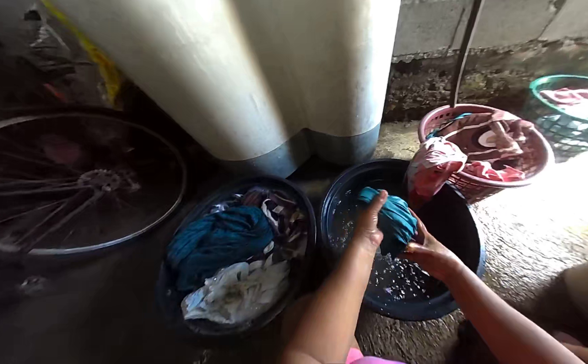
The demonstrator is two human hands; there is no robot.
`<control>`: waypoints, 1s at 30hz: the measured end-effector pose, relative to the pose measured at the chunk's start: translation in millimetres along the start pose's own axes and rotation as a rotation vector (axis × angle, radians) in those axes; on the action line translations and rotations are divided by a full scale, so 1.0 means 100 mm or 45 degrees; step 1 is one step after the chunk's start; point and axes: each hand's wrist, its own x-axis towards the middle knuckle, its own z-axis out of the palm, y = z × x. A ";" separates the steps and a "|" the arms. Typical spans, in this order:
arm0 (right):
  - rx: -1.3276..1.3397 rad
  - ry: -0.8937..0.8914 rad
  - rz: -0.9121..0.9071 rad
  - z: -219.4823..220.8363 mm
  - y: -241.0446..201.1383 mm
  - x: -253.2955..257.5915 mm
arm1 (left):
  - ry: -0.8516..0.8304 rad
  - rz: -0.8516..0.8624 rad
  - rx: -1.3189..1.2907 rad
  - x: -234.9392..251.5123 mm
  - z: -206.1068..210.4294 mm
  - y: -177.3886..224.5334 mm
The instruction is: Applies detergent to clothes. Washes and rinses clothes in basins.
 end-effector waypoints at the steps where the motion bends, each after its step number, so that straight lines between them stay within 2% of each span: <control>1: 0.119 0.046 0.050 0.02 0.08 -0.01 | -0.034 0.015 0.030 0.00 0.01 -0.05; 4: 0.407 0.252 0.219 0.20 0.16 0.04 | -0.149 0.005 0.133 -0.08 0.04 -0.19; 5: 0.491 0.320 0.212 0.25 0.16 0.07 | -0.195 -0.017 0.163 -0.12 0.06 -0.23; 9: 0.676 0.151 -0.174 0.24 0.16 0.13 | -0.315 -0.130 0.210 -0.21 0.10 -0.22; 14: 0.545 0.523 -0.149 0.38 -0.23 0.09 | -0.078 -0.072 0.501 -0.02 0.05 -0.05; 16: 0.481 0.530 -0.223 0.40 -0.36 0.08 | -0.005 -0.091 0.609 0.04 0.01 -0.06; 18: 0.430 0.498 -0.297 0.44 -0.48 0.10 | -0.022 -0.205 0.646 0.04 -0.01 -0.09; 21: 0.420 0.443 -0.344 0.46 -0.59 0.13 | -0.209 -0.368 0.396 -0.03 0.02 -0.06; 24: 0.471 0.346 -0.366 0.43 -0.63 0.16 | -0.424 -0.417 0.155 -0.07 0.04 -0.05; 26: 0.479 0.265 -0.343 0.39 -0.64 0.20 | -0.485 -0.426 0.103 -0.04 0.01 -0.06; 28: 0.378 0.246 -0.325 0.32 -0.63 0.24 | -0.449 -0.413 0.052 -0.01 -0.01 -0.09; 30: 0.151 0.401 -0.306 0.27 -0.63 0.25 | -0.298 -0.379 0.001 -0.01 0.03 -0.09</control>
